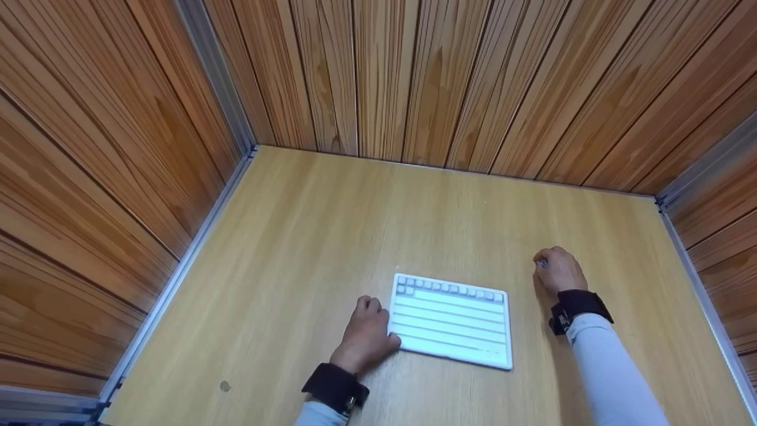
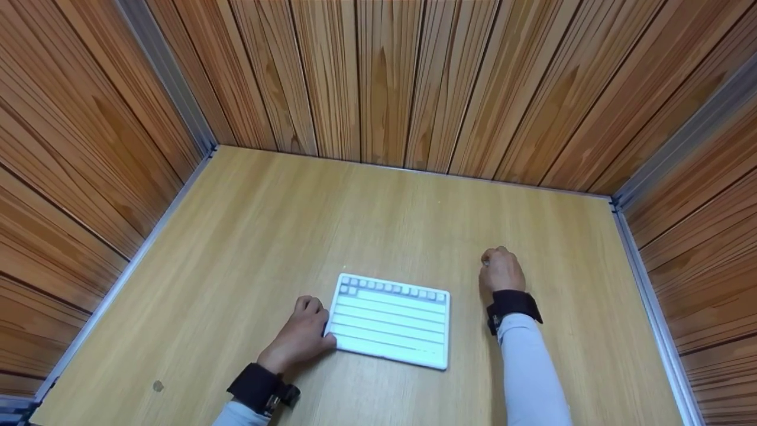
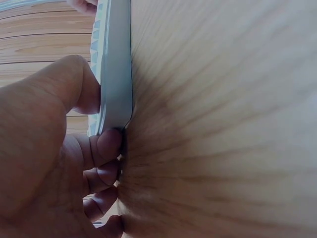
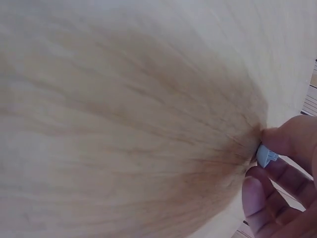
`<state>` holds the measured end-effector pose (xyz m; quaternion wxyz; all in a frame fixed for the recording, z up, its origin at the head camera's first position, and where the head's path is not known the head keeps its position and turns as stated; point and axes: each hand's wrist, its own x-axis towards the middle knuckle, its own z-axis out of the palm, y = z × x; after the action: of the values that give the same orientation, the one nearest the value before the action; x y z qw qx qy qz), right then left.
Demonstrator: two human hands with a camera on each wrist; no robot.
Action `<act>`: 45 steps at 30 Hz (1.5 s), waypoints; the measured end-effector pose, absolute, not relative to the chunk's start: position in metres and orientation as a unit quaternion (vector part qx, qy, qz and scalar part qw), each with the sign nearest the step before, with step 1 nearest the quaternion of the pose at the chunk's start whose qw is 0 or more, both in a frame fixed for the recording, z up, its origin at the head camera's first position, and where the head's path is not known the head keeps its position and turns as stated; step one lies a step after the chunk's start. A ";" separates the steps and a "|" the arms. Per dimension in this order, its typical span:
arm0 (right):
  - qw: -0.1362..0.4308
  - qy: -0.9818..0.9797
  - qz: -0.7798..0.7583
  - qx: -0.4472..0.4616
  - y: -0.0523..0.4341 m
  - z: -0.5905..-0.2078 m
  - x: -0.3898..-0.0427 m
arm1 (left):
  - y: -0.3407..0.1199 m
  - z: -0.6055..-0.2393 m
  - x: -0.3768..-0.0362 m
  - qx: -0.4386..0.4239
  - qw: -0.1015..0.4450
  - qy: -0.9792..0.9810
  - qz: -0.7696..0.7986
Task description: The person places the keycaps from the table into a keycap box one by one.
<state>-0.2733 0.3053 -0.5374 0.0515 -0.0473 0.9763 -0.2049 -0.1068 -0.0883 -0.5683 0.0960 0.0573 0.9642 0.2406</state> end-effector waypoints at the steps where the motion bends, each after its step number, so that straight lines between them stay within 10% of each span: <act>1: 0.052 0.976 -0.207 -0.045 0.306 -0.538 -0.273 | -0.088 -0.568 -0.107 0.058 0.096 0.964 0.240; 45: 0.021 0.942 -0.324 -0.086 0.231 -0.515 -0.222 | -0.090 -0.570 -0.106 0.088 0.073 0.969 0.219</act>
<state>-0.2216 0.2309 -0.5149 0.0207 -0.0855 0.9420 -0.3239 -0.1060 -0.0899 -0.5698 0.0731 0.0879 0.9690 0.2191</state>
